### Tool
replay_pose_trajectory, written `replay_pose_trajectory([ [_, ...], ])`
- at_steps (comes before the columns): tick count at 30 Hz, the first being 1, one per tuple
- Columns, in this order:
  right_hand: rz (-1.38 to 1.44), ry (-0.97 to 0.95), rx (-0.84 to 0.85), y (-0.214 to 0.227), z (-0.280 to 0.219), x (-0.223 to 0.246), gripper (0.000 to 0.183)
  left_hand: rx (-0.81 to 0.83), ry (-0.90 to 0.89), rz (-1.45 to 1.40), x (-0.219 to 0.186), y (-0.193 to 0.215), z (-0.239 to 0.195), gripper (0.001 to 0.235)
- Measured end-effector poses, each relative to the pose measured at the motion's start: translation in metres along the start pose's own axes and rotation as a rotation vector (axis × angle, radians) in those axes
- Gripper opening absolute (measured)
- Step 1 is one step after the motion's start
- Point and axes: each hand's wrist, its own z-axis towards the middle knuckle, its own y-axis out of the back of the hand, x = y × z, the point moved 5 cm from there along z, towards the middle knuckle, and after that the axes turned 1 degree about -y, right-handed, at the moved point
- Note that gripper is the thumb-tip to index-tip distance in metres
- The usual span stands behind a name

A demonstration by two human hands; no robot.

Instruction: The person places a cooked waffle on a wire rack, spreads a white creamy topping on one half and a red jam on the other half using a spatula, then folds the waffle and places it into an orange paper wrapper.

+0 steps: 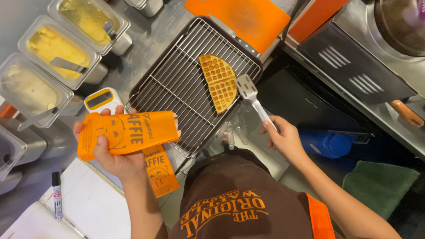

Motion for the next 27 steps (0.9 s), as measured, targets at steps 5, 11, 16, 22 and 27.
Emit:
replay_pose_trajectory([
  [5,0.047,-0.036,0.075,-0.04,0.023,0.024,0.029,-0.02,0.01,-0.015,-0.001,0.008,-0.007,0.05],
  [11,-0.494,0.732,-0.183,-0.058,0.02,0.093,0.019,-0.041,-0.036,-0.023,-0.014,0.016,-0.007,0.054],
  [16,-0.734,0.945,-0.165,-0.072,0.0,0.122,0.023,-0.071,-0.148,-0.063,-0.041,0.027,-0.003,0.051],
  [22,-0.566,1.045,0.047,-0.079,0.005,0.139,0.022,-0.04,-0.303,-0.028,-0.073,0.026,0.011,0.052],
  [27,-0.313,1.01,0.27,-0.063,-0.004,0.129,0.025,0.1,-0.415,-0.068,-0.106,0.004,0.023,0.054],
])
